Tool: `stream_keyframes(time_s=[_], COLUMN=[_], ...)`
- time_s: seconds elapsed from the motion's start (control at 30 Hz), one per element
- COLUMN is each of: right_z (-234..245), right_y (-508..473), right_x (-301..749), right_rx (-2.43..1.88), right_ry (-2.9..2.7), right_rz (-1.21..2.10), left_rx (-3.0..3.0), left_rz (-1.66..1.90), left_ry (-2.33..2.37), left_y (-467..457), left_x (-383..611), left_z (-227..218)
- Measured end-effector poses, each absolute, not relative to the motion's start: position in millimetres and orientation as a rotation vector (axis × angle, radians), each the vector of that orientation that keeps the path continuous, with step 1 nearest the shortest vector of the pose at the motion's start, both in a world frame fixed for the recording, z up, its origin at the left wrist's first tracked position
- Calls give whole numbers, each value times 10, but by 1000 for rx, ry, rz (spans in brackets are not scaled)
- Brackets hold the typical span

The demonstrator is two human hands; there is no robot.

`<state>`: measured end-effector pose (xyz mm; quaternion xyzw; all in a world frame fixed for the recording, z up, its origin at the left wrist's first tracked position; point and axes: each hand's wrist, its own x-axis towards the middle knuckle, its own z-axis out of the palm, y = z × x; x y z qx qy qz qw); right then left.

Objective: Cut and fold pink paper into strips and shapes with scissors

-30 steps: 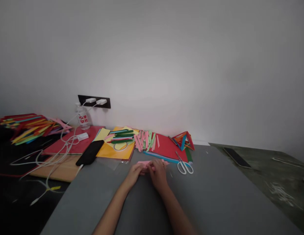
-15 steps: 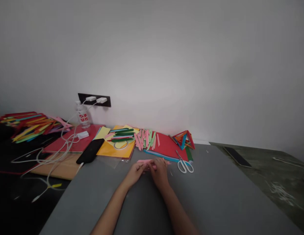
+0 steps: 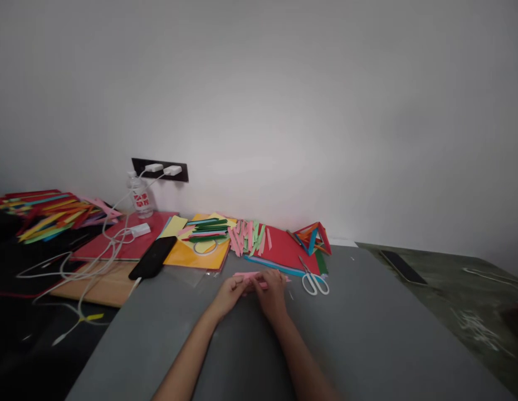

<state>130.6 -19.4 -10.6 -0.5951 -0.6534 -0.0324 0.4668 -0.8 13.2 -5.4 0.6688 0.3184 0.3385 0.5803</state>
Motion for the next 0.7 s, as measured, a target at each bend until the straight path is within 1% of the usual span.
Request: stream_keyframes(time_s=[0.17,0.4,0.6,0.67,0.7], right_z=[-111,-110,-86,-92,-104], right_y=[-188,-199,-297,-322,-319], right_x=[1315,1299,1316,1282,1253], right_rx=[-1459,-1441,-1323,-1273,-1264], right_ry=[-1610,-1632,-1382,-1401,-1452], right_rz=[-93,-92,-430,-373,-269], left_rx=[1541,1507,1317,1275,1283], left_rz=[787,842,961,1003,1028], left_ry=[726,799,788,797,818], left_y=[121,163,175,174,173], left_x=[-14,-6,2,2,1], left_z=[-37,-127,-140,-128,-120])
